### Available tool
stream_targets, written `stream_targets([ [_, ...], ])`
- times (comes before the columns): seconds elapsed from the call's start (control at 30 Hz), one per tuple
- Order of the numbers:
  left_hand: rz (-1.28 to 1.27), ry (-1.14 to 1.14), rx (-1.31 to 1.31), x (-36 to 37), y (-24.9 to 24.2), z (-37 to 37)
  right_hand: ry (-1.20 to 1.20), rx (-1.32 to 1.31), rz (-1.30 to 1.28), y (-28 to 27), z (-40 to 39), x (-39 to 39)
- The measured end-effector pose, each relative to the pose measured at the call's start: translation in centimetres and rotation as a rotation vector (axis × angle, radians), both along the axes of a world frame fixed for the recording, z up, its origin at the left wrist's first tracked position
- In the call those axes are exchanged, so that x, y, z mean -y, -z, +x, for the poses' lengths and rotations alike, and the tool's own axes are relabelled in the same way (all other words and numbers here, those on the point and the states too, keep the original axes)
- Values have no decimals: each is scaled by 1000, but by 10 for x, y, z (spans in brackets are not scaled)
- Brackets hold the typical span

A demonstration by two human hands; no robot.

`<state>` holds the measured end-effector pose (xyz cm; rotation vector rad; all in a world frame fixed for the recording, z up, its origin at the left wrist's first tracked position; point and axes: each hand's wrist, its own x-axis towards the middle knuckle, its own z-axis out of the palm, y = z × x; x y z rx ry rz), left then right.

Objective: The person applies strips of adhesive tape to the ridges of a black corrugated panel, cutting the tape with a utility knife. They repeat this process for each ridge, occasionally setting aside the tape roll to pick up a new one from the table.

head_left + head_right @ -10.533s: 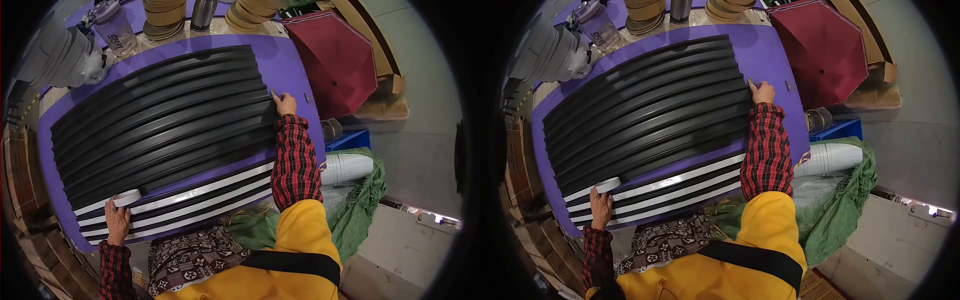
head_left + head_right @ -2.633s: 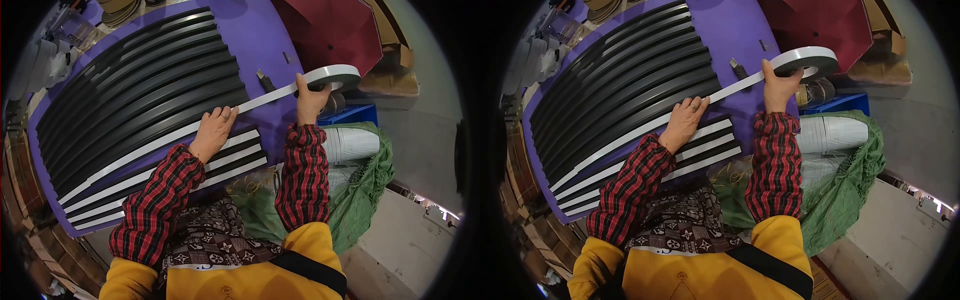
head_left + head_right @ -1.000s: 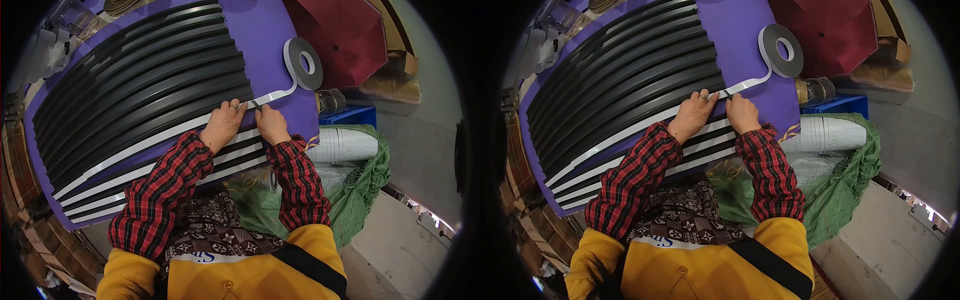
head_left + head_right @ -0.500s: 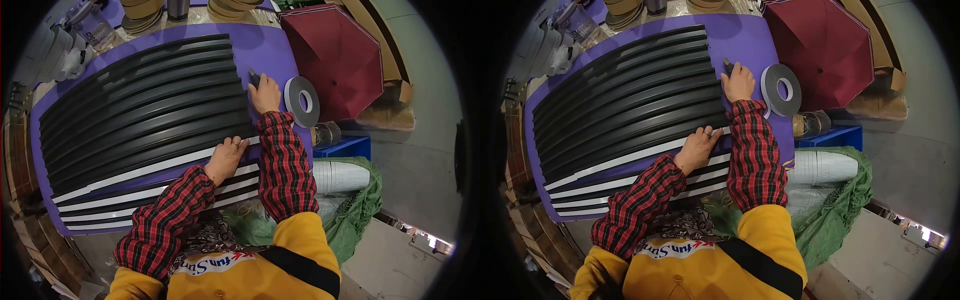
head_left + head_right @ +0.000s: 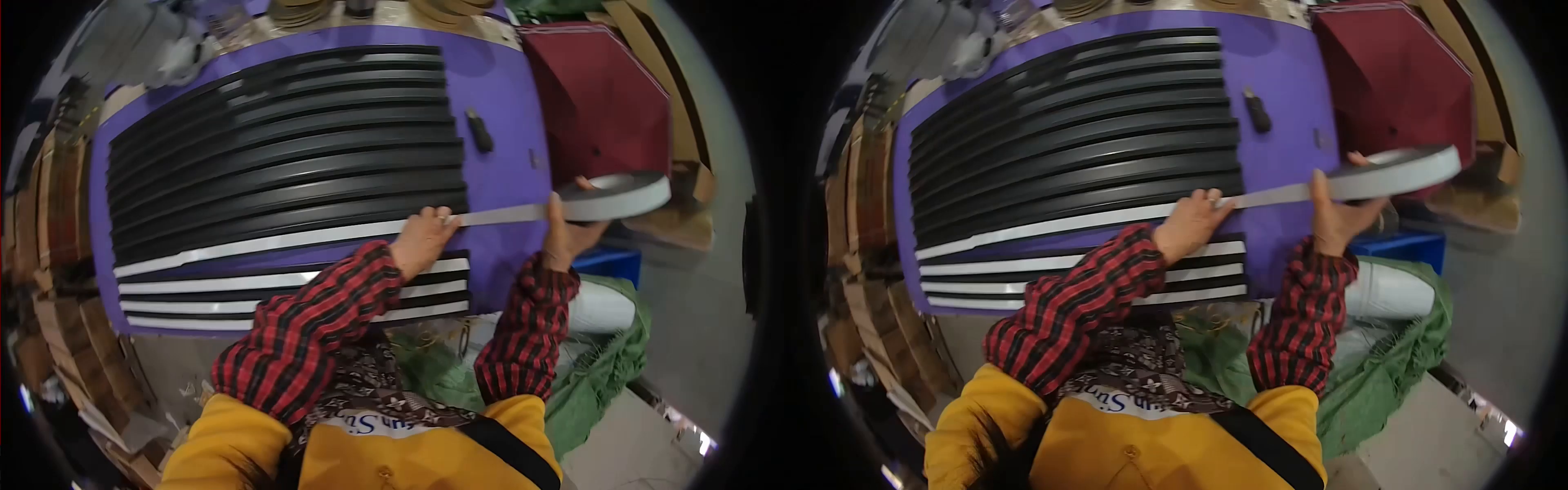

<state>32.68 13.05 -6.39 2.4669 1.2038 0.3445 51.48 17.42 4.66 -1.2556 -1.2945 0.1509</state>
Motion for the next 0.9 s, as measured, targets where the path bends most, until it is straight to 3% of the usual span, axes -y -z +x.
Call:
stream_targets([
  [0.03, -16, -36, 4, 2, -3, 1, 159, 174, -53, -8, -3, 5],
  [0.1, -11, -167, 71, 4, 10, 13, 210, -83, -1, -10, -18, 13],
  [0.13, 61, -182, -22, 3, 7, 14, 271, 81, 24, -14, -25, 15],
  [0.2, 57, -205, -83, 2, 9, 18, 110, 472, 180, -11, -13, 26],
  [0.3, -4, -118, -277, -1, 13, 24, 103, 452, 86, -26, -54, 42],
  [0.33, -112, -264, -105, -5, 63, 53, 161, 233, -80, -34, -71, 48],
  [0.43, -121, -195, 117, -5, 45, 33, 94, 267, 64, -28, -59, 53],
  [0.47, -98, -222, 47, -5, 26, 24, 69, 235, 52, -28, -51, 52],
  [0.5, -45, -179, 106, -4, 22, 18, 208, 211, -8, -35, -52, 43],
  [0.53, 0, -174, -81, -4, 18, 20, 334, 163, -63, -38, -49, 30],
  [0.6, 98, -101, -79, -2, 6, 4, 351, -26, -215, -32, 0, 2],
  [0.73, 199, -40, -102, -1, -3, -6, 500, 152, -440, -16, 62, -17],
  [0.9, 129, 52, -309, -3, -7, 3, 472, 371, -479, -6, 73, -18],
])
